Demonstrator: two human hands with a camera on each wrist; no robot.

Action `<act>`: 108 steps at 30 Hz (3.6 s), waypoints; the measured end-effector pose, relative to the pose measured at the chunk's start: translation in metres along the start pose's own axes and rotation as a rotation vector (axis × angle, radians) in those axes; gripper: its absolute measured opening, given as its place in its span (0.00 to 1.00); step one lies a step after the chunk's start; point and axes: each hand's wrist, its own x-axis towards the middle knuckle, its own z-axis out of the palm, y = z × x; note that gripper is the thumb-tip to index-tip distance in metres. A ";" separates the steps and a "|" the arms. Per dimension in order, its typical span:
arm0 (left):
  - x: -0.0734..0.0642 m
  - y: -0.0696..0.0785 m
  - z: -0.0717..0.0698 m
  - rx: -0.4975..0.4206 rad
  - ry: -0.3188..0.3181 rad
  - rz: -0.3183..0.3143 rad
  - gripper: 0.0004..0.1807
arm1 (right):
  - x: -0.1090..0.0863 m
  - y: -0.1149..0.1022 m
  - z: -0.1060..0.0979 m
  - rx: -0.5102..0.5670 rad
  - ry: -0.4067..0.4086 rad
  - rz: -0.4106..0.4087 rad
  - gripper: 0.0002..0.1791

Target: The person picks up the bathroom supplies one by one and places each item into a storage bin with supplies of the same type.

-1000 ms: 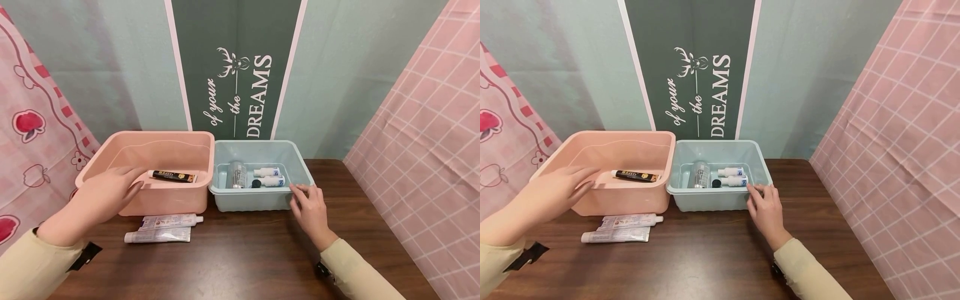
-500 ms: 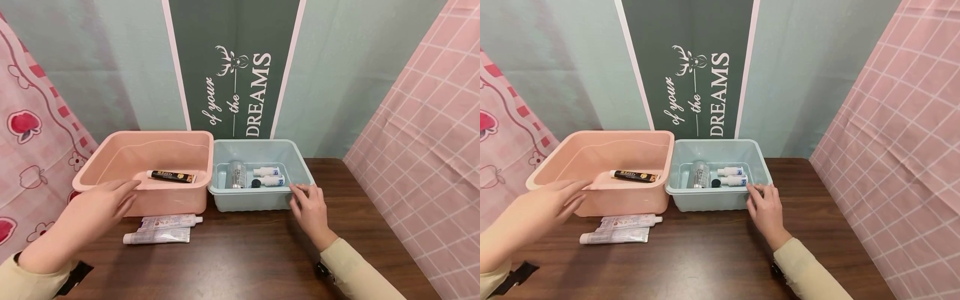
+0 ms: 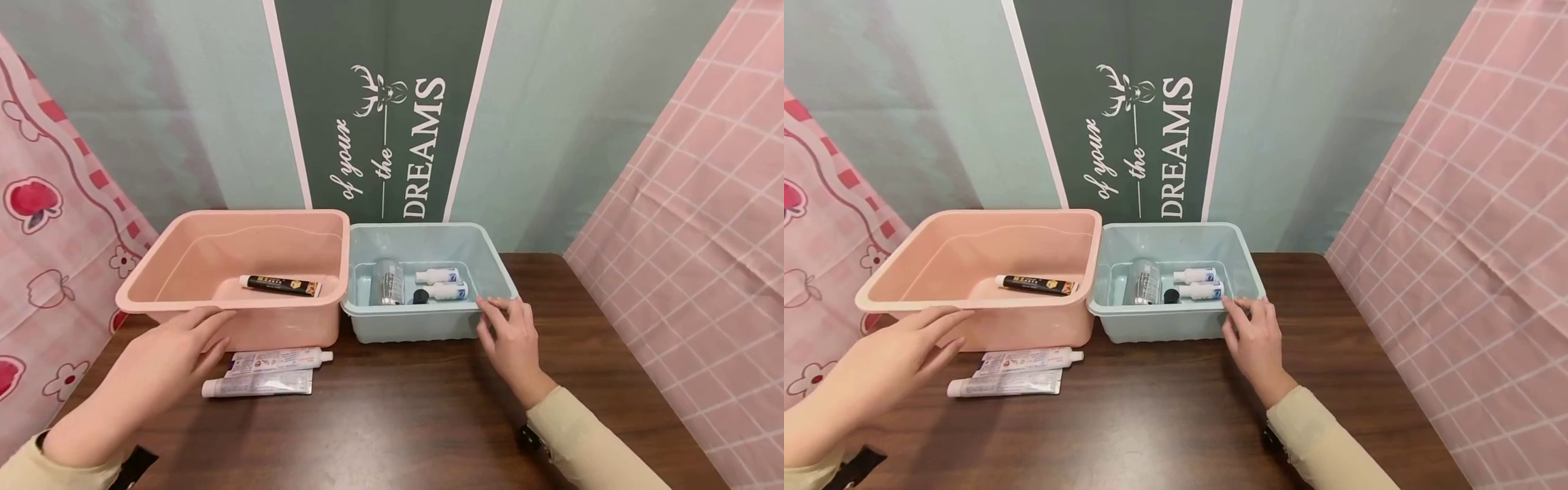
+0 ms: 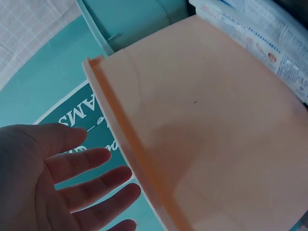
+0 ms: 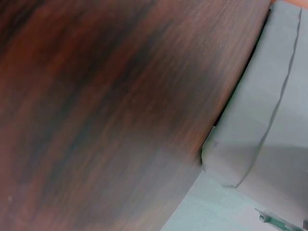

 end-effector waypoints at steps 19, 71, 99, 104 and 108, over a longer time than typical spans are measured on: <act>-0.014 0.010 0.032 -0.006 -0.063 0.014 0.21 | 0.005 -0.003 -0.001 0.003 -0.011 -0.022 0.17; -0.023 0.008 0.104 -0.038 -0.343 -0.022 0.18 | 0.004 -0.002 -0.001 0.013 -0.011 -0.003 0.16; -0.027 0.017 0.111 -0.106 -0.425 0.046 0.16 | -0.002 -0.003 -0.004 -0.004 -0.030 0.008 0.16; -0.023 0.015 0.102 -0.079 -0.395 0.042 0.19 | -0.003 -0.003 -0.003 -0.003 -0.009 0.004 0.16; -0.021 0.013 0.095 -0.048 -0.323 0.056 0.18 | -0.003 -0.003 -0.002 -0.003 -0.006 0.009 0.18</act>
